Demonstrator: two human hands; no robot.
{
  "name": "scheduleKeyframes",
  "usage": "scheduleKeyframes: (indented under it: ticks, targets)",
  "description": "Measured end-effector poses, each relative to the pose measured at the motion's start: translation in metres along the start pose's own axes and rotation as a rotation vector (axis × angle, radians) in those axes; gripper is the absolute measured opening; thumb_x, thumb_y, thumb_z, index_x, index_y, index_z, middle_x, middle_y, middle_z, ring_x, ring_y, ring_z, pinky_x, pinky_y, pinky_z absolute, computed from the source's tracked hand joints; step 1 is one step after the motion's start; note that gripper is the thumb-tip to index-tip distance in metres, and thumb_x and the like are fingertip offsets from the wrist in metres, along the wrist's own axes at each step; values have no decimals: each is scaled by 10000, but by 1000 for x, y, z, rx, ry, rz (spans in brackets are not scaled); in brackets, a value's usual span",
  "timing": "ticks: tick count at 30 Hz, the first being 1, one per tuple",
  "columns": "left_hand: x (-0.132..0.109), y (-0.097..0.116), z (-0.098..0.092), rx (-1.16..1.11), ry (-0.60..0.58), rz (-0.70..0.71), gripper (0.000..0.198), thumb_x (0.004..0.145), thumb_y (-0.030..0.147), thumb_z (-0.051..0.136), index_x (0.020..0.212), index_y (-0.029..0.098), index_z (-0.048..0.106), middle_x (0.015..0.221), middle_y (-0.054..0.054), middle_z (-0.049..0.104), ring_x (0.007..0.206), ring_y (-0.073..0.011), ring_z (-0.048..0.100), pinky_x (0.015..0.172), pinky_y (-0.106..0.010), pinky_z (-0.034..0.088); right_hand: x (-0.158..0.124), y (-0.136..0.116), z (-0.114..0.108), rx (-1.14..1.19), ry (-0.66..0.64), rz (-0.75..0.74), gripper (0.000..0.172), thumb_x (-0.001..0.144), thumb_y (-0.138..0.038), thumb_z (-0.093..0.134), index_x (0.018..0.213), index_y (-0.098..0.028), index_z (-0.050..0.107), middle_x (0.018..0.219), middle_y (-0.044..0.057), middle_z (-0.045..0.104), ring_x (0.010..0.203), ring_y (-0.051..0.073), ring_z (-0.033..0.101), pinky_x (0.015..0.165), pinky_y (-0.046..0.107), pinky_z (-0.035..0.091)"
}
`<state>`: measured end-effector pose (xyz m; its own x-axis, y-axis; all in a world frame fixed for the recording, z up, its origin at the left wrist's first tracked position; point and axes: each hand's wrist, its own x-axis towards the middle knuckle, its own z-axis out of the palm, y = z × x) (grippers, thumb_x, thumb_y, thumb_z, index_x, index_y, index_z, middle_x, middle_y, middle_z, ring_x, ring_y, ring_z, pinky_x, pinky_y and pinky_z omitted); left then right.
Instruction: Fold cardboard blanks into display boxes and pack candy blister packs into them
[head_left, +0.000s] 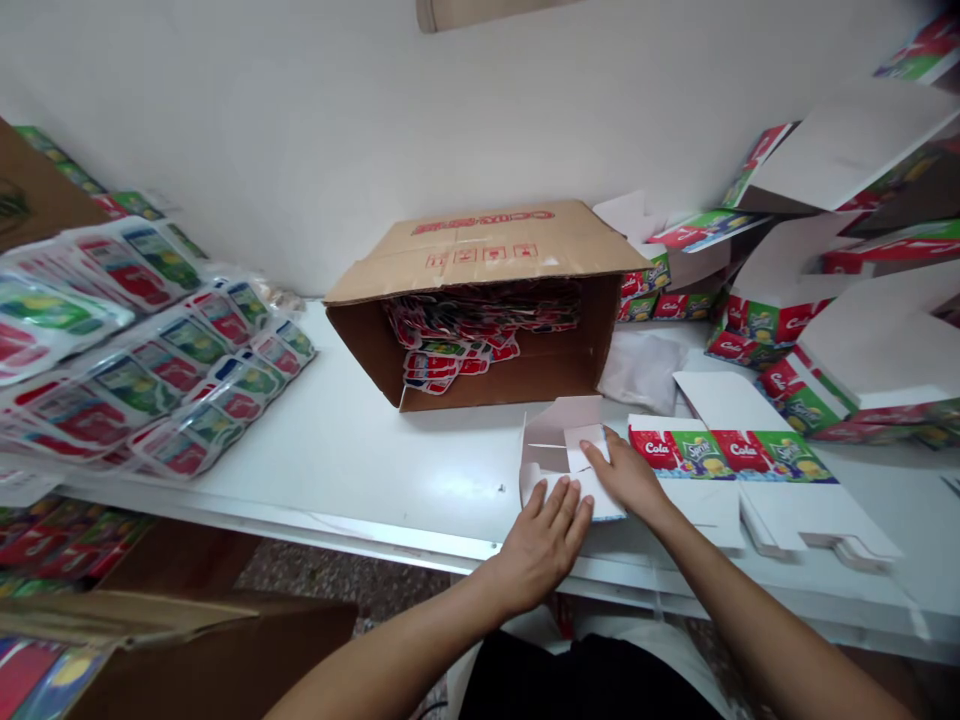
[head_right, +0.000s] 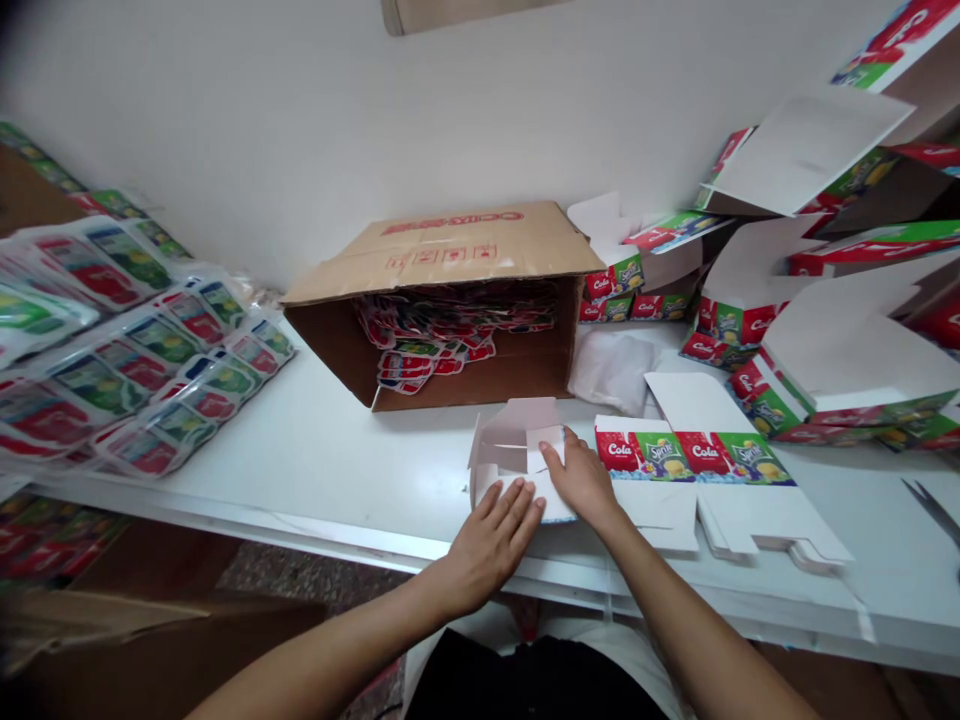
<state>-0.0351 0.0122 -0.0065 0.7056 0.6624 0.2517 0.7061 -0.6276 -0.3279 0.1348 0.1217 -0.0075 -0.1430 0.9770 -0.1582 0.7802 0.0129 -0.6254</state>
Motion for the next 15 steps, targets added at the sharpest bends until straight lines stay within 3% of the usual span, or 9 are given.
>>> scheduleKeyframes:
  ticks: [5,10,13,15]
  targets:
    - [2,1,2,-6,61,-29,419,961,202,355,1350,74,439,1380,-162,512,1290,-299,463,1083,-467,319,0,-12,-7,-240,-80,50,597,952,-416,319,1411,-35,339,1267,242,569,1137,327,575,902,391,424]
    - [1,2,3,-105,236,-135,381,924,150,435,1301,151,493,1333,-116,563,1283,-289,465,1116,-556,238,-10,-10,-15,-239,-224,7,673,955,-440,275,1469,-19,165,1165,235,637,1030,330,635,805,373,446]
    - [-7,-3,-2,-296,485,-179,346,899,220,510,1245,210,510,1222,-90,623,1233,-236,505,1123,-515,267,-14,-4,-18,-218,-199,14,669,958,-426,254,1464,1,158,1160,247,635,1038,335,630,799,366,442]
    - [-12,-13,-4,-455,709,-495,373,885,270,541,1251,225,479,1181,-90,616,1194,-225,524,1090,-488,324,-16,-1,-18,-216,-206,20,660,958,-429,251,1462,-11,174,1161,242,635,1025,333,635,790,363,442]
